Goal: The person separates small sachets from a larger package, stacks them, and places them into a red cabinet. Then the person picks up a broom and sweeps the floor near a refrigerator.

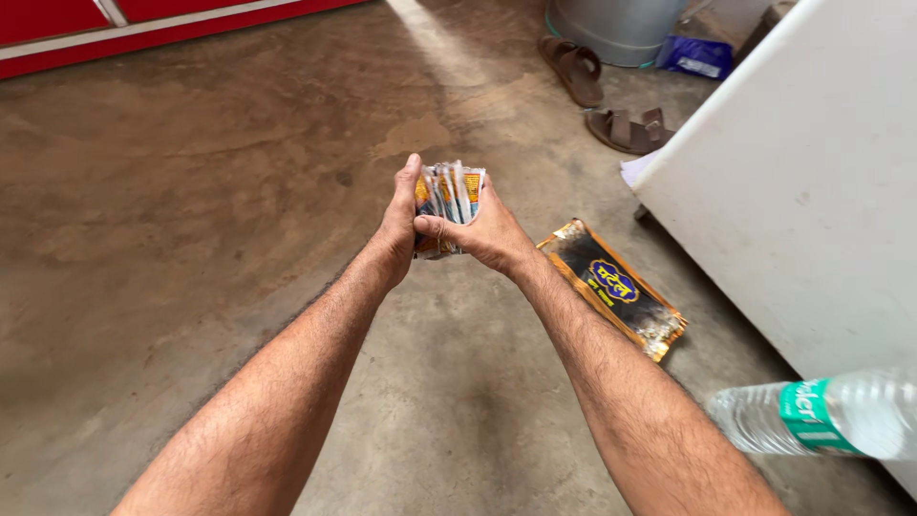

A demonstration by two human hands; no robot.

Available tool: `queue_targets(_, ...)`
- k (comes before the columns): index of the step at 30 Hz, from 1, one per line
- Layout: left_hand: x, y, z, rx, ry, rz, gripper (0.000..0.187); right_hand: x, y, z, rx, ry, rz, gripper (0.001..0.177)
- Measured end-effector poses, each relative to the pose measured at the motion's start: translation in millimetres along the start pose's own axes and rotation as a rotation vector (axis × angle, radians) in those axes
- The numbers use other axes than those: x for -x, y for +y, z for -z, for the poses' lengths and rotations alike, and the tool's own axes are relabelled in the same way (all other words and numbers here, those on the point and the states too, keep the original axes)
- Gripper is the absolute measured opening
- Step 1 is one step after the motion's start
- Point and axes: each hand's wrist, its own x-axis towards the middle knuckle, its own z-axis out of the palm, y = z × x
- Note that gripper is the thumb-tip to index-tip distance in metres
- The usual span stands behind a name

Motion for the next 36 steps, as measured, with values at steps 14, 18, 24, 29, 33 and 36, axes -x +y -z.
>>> queue_targets(14, 0.4, -13.0, -23.4, 0.021, 0.019, -0.044, 0.110, 6.1, 14.8, 8.7, -0.009, 0.210, -0.244, 0.077)
queue_targets(18, -10.5, -25.0, -16.9, -0.018, -0.010, -0.108, 0.105, 4.5, 22.8, 8.5, 0.000, 0.212, -0.265, 0.073)
queue_targets(24, -30.7, -55.9, -17.5, -0.122, 0.167, 0.057, 0.101, 0.9, 46.8, -5.0, 0.408, 0.205, -0.388, 0.073)
queue_targets(29, -33.9, -83.6, -10.5, -0.296, 0.236, 0.197, 0.093, 7.8, 71.9, -13.8, 0.732, 0.037, -0.434, 0.076)
queue_targets(33, -37.4, -99.8, -10.0, -0.296, 0.117, 0.128, 0.082, 5.1, 88.4, -16.3, 0.824, -0.066, -0.544, 0.084)
queue_targets(36, -49.5, -114.6, -15.0, -0.243, 0.112, 0.045, 0.072, 0.0, 100.5, -11.7, 0.835, -0.012, -0.471, 0.067)
